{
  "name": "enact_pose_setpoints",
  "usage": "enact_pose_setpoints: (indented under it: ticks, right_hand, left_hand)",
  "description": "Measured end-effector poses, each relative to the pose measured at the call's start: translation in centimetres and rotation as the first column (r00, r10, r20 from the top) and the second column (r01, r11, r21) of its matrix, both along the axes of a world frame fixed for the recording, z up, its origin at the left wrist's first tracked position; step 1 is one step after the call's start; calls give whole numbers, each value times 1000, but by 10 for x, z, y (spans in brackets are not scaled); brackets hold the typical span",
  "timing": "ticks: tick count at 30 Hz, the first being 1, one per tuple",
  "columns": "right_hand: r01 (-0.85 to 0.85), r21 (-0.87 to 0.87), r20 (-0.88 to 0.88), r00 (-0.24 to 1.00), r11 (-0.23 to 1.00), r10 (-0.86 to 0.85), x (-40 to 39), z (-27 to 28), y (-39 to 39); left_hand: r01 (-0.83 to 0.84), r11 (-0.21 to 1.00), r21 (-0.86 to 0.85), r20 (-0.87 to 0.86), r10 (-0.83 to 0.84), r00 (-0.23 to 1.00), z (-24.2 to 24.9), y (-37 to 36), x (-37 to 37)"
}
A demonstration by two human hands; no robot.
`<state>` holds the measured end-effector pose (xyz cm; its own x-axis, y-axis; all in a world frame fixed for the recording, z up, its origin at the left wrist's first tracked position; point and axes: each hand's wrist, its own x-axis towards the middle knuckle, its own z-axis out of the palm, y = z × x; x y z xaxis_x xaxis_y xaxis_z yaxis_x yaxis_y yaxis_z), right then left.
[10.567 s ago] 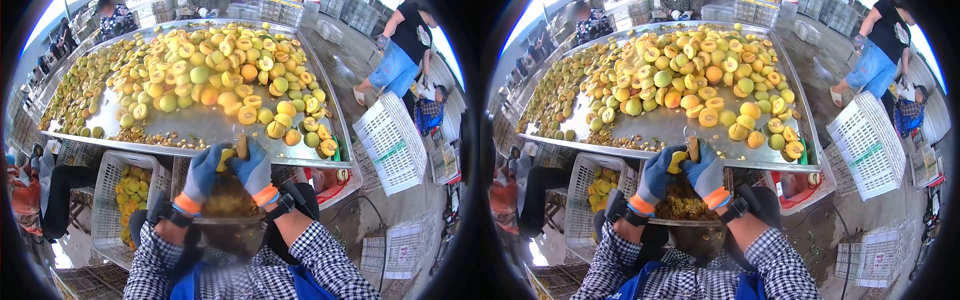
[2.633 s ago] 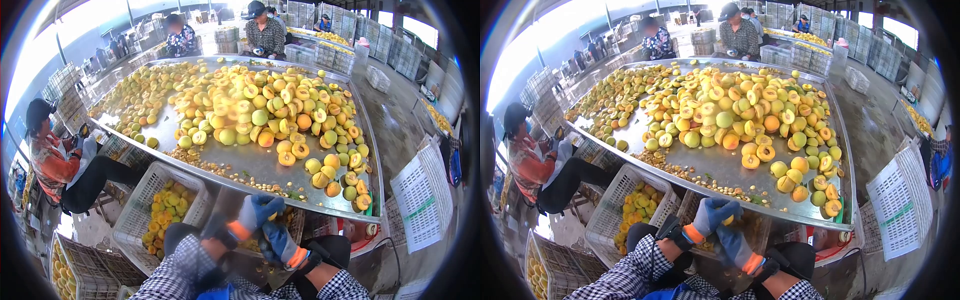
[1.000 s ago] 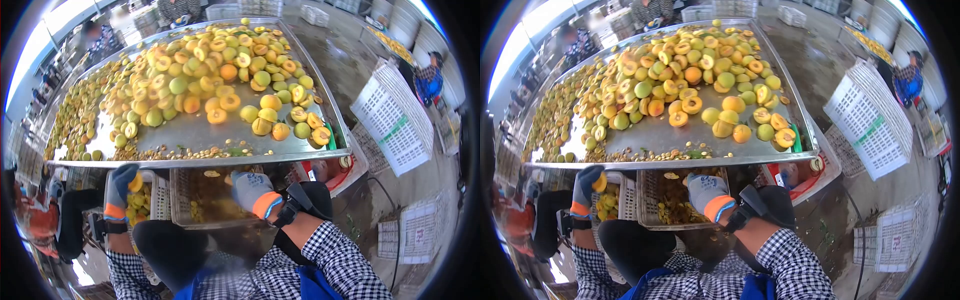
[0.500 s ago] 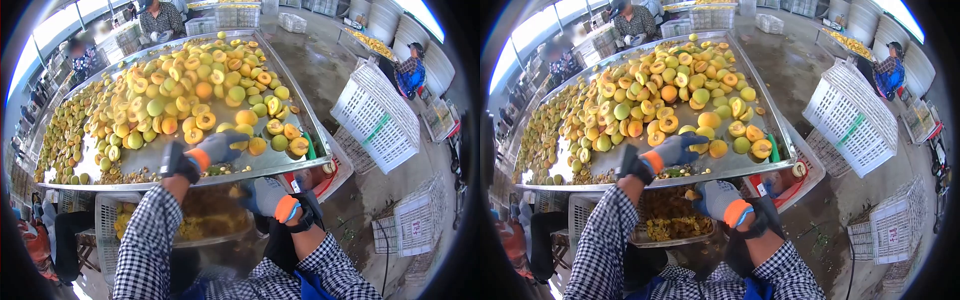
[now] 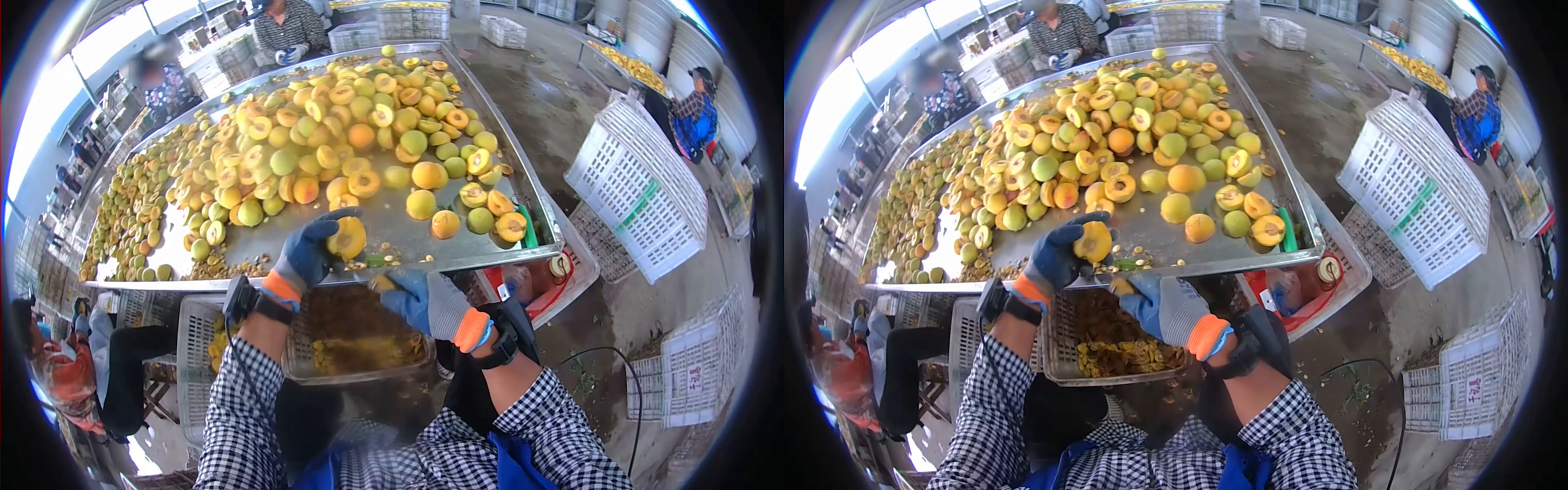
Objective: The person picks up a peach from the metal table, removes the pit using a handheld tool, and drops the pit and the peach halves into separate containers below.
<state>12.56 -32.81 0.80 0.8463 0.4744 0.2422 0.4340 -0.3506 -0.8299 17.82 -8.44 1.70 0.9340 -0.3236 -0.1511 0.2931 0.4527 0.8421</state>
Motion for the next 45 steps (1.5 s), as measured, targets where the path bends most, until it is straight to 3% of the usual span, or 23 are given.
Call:
enact_pose_setpoints:
  ticks: [1,2,4,6,8,11,14,17,20,23,26,28,31,33,35,39,41,43,44,45]
  right_hand:
    - [23,62,-36,999,998,-21,1,-1,5]
    - [48,106,47,997,993,-53,2,-6,12]
    - [95,15,83,992,995,-96,-1,-3,27]
    - [113,-65,96,990,991,-106,-7,0,40]
    - [112,-133,91,991,985,-100,-16,6,50]
    - [68,59,193,978,996,-78,-13,-8,68]
    - [45,-8,41,998,999,-45,-10,-13,75]
    - [-24,213,-142,988,977,55,1,-21,80]
    - [12,259,-309,949,966,71,5,-30,90]
    - [28,300,-353,932,954,83,8,-20,86]
    - [-78,237,-342,926,968,158,9,0,81]
    - [-87,272,-334,926,958,179,10,1,83]
    - [-34,228,-215,973,973,84,11,-8,82]
    - [32,180,-58,998,983,-22,11,-9,82]
    - [-7,89,-24,1000,996,9,1,-3,78]
    - [-20,-57,24,999,998,21,-16,-9,77]
    - [22,33,73,997,999,-24,-20,-9,78]
    - [73,130,69,994,989,-82,-13,-2,76]
    - [117,90,67,990,989,-123,-11,6,71]
    - [87,67,3,996,994,-87,-8,3,69]
  left_hand:
    - [-6,1000,25,-14,7,1000,3,6,-13]
    - [-62,997,42,3,62,998,3,7,-26]
    - [-173,983,70,28,171,985,-1,4,-53]
    - [-297,914,277,238,235,943,-4,0,-76]
    - [-311,931,193,55,306,950,5,-3,-86]
    - [-353,926,129,-12,358,934,-7,7,-90]
    - [-319,945,69,-160,326,932,-16,22,-90]
    - [-391,912,-127,-28,391,920,-25,25,-89]
    - [-414,908,64,106,406,908,-16,14,-97]
    - [-320,928,192,66,313,948,7,12,-107]
    - [-208,834,512,109,177,978,28,16,-109]
    - [-85,818,569,-90,165,982,33,17,-106]
    - [-215,931,296,-36,235,971,-1,25,-101]
    - [-316,941,120,-118,329,937,-11,24,-98]
    - [-362,932,24,-173,360,917,-13,29,-99]
    - [-395,917,57,8,395,919,-22,29,-103]
    - [-434,894,114,98,425,900,-15,19,-105]
    - [-406,907,110,140,391,910,-22,20,-103]
    - [-367,925,98,158,349,924,-28,16,-99]
    - [-306,952,14,49,305,951,-26,11,-93]
